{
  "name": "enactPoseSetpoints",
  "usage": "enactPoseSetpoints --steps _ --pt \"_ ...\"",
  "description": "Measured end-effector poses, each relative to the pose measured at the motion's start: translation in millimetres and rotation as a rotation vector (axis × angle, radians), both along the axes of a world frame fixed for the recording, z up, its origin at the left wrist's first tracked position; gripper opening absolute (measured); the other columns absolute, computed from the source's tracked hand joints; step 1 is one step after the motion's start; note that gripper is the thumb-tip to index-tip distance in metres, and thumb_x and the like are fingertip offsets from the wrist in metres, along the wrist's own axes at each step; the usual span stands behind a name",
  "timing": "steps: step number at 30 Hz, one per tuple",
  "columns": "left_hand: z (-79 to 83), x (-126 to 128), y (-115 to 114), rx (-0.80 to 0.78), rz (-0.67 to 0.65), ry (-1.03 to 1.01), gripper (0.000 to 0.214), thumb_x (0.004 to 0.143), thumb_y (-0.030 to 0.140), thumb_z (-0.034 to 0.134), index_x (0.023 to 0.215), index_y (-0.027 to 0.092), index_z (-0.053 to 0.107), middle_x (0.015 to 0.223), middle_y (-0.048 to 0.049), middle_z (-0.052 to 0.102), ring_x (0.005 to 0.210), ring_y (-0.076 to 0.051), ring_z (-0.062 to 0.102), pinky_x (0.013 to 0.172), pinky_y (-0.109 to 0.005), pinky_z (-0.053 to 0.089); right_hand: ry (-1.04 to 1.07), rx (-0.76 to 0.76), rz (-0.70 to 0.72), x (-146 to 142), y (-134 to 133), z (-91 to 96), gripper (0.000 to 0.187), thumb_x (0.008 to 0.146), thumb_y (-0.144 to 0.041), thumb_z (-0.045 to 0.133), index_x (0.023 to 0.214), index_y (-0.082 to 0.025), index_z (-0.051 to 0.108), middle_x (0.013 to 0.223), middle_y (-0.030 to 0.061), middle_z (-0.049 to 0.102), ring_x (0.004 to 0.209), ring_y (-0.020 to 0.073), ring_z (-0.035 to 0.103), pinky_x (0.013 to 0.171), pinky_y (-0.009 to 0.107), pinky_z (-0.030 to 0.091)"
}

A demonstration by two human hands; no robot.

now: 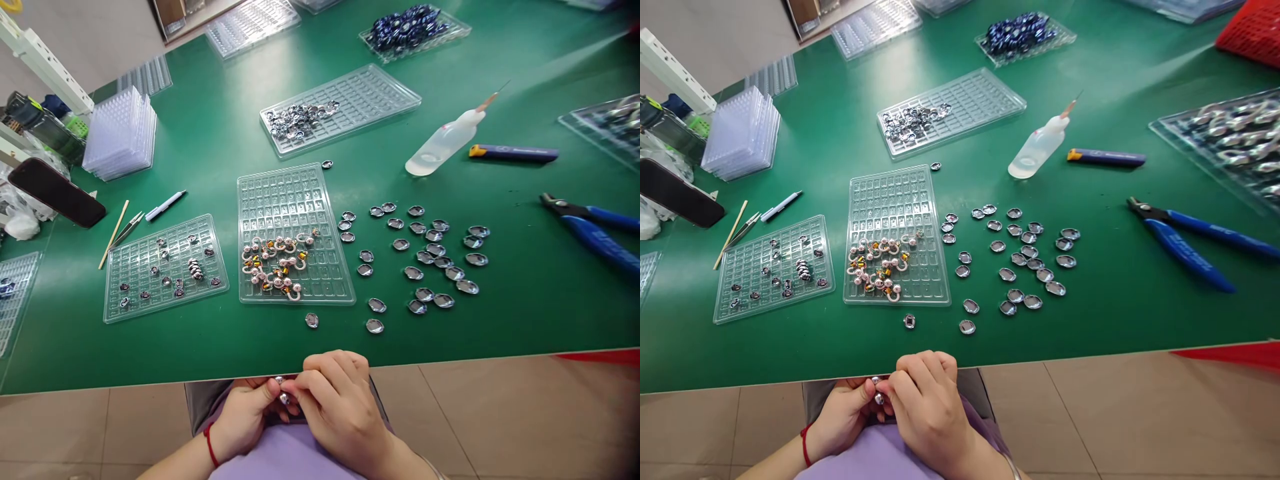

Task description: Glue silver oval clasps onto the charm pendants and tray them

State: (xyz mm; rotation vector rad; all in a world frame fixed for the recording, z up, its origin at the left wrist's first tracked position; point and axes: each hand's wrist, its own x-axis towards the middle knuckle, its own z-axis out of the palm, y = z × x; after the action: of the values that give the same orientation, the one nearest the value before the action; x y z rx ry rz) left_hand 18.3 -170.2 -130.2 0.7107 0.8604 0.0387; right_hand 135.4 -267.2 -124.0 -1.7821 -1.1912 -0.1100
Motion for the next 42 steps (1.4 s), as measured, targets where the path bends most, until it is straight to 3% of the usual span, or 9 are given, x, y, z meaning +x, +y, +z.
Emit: enactPoseSetpoints --steps 9,27,42 --pt "2.5 -2.8 2.3 -0.023 -0.017 -0.028 0.041 0.065 0.049 0.083 0.080 0.011 0.077 0.066 -0.0061 0.069 0.060 -0.015 0.060 0.053 -0.024 0.046 0.008 0.016 -0.005 0.8 -0.7 -1.0 0.027 0.092 -0.014 0.055 0.066 -0.017 0.051 0.066 0.0010 0.053 0.065 0.0144 0.042 0.068 0.032 0.028" --pt "0.1 -4.2 2.9 -0.070 0.009 -0.036 0.036 0.064 0.044 0.085 0.079 0.012 0.076 0.072 -0.0054 0.068 0.062 -0.014 0.058 0.056 -0.025 0.045 -0.045 0.019 0.013 0.0 -6.8 -3.2 0.013 0.093 -0.018 0.057 0.081 -0.017 0.064 0.070 0.0020 0.059 0.067 0.0153 0.047 0.072 0.034 0.031" --pt "-1.0 -6.7 1.0 0.066 -0.046 -0.006 0.036 0.071 0.046 0.079 0.084 0.013 0.075 0.070 -0.0037 0.067 0.064 -0.015 0.057 0.062 -0.028 0.047 -0.018 0.025 0.000 -2.2 -6.4 -4.3 0.017 0.092 -0.014 0.054 0.080 -0.018 0.065 0.069 0.0013 0.058 0.067 0.0146 0.048 0.071 0.034 0.030"
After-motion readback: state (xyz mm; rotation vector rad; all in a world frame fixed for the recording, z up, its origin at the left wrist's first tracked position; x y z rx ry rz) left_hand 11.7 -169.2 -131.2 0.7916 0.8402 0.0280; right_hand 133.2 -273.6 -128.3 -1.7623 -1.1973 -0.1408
